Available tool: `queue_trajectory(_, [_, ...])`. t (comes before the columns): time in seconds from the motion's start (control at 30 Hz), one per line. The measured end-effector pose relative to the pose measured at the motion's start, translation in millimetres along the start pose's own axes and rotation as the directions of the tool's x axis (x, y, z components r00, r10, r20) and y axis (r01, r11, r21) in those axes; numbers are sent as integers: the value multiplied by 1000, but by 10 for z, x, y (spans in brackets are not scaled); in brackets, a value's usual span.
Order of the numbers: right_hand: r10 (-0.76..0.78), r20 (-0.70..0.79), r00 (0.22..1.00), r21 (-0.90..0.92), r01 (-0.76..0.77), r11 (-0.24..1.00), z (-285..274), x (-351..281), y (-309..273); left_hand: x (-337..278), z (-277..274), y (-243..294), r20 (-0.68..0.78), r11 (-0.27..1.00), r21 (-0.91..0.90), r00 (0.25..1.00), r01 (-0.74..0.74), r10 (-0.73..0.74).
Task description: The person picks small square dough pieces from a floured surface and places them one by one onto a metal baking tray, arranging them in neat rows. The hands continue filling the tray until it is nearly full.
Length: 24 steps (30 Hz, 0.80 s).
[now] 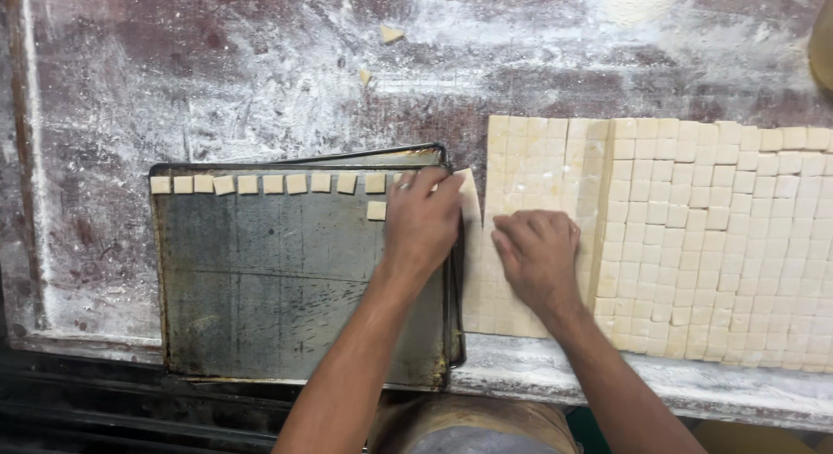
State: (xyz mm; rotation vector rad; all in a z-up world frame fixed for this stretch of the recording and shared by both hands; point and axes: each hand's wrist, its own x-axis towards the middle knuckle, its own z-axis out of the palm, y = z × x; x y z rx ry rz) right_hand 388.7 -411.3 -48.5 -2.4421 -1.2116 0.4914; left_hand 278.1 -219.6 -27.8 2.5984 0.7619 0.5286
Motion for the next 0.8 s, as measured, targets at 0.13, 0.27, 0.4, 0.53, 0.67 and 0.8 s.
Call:
queue_trajectory(0.13, [6,89,996,31,-8,999,-26,-221,-31,251,68,197,318,992,121,946,27,-64])
queue_trajectory(0.27, [27,127,992,43,-33,999,-28,-263,-33,254,37,218,473,994,105,880,-14,-37])
queue_trajectory(0.4, [-7,109,994,6,6,1000,115,-149,-67,205,-104,234,558,994,112,828,-12,-53])
queue_trajectory(0.53, [-45,165,985,32,40,999,137,30,-190,135,-552,293,603,981,-118,796,156,-54])
queue_trajectory(0.67, [-114,226,967,341,31,939,114,135,-299,102,-1017,304,716,738,-311,659,598,-232])
queue_trajectory(0.8, [24,482,876,681,-391,619,-192,165,-753,-208,-1093,-103,600,413,-355,543,839,-587])
